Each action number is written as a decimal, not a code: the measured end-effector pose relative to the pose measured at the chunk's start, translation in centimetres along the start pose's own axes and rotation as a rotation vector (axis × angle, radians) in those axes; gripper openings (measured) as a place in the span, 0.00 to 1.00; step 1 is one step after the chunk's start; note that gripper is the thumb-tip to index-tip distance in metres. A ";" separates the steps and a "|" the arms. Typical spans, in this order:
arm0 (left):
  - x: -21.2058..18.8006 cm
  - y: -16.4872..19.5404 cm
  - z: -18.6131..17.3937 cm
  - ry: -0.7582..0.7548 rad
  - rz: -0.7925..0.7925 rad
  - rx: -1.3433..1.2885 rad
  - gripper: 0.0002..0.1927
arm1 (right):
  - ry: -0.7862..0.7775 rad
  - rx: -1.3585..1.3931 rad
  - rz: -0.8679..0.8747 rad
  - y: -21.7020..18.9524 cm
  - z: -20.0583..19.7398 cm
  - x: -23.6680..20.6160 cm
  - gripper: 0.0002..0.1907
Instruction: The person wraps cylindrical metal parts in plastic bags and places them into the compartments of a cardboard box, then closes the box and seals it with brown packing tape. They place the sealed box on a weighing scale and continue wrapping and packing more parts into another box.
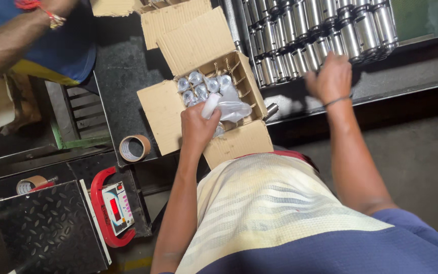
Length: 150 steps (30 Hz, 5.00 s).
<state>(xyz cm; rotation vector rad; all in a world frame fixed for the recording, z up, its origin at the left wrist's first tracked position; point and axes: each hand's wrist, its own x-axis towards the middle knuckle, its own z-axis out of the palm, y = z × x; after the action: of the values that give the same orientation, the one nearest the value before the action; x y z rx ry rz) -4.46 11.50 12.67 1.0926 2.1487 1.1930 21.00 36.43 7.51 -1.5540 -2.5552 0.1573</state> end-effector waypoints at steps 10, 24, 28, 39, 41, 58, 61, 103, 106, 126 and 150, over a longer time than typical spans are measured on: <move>-0.4 -0.5 1.5 0.002 0.040 -0.057 0.14 | -0.689 1.660 0.268 -4.7 -2.1 -6.1 0.18; -3.5 -10.5 2.6 0.003 -0.554 -1.180 0.13 | -0.168 0.919 -0.299 -14.0 0.2 -12.6 0.22; -6.6 -11.6 2.2 -0.022 -0.601 -1.141 0.14 | -0.549 0.682 -0.482 -14.6 4.0 -11.6 0.35; -5.6 -10.9 7.7 -0.145 -0.634 -1.371 0.21 | -0.099 0.577 -0.465 -14.0 1.6 -11.4 0.06; -4.5 -10.5 8.0 -0.231 -0.643 -1.368 0.19 | -0.336 1.146 -0.173 -12.5 0.4 -9.6 0.11; -2.3 0.6 0.7 -0.054 -0.028 -0.089 0.13 | 0.042 0.027 0.002 0.9 3.3 -0.8 0.27; -2.3 0.7 1.3 -0.058 -0.019 -0.119 0.14 | -0.095 0.133 0.103 2.6 3.9 0.0 0.21; -3.1 -7.9 4.9 -0.121 -0.720 -1.354 0.13 | -0.553 1.228 -0.177 -14.1 1.2 -6.6 0.09; -1.6 -6.3 4.3 -0.293 -0.605 -0.650 0.18 | -0.410 0.476 -0.307 -11.7 -0.1 -5.1 0.11; -1.9 0.1 1.3 -0.032 -0.019 -0.132 0.13 | -0.427 1.078 0.268 -1.6 3.3 -3.3 0.20; -6.3 -10.4 4.9 -0.005 -0.605 -1.094 0.13 | -0.898 0.537 -0.018 -12.8 8.0 -7.3 0.33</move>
<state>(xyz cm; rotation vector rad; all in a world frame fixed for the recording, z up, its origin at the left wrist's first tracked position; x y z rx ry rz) -1.79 5.57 1.34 -0.0314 1.2569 1.6494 11.73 23.93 1.19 -1.4108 -2.6813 1.7119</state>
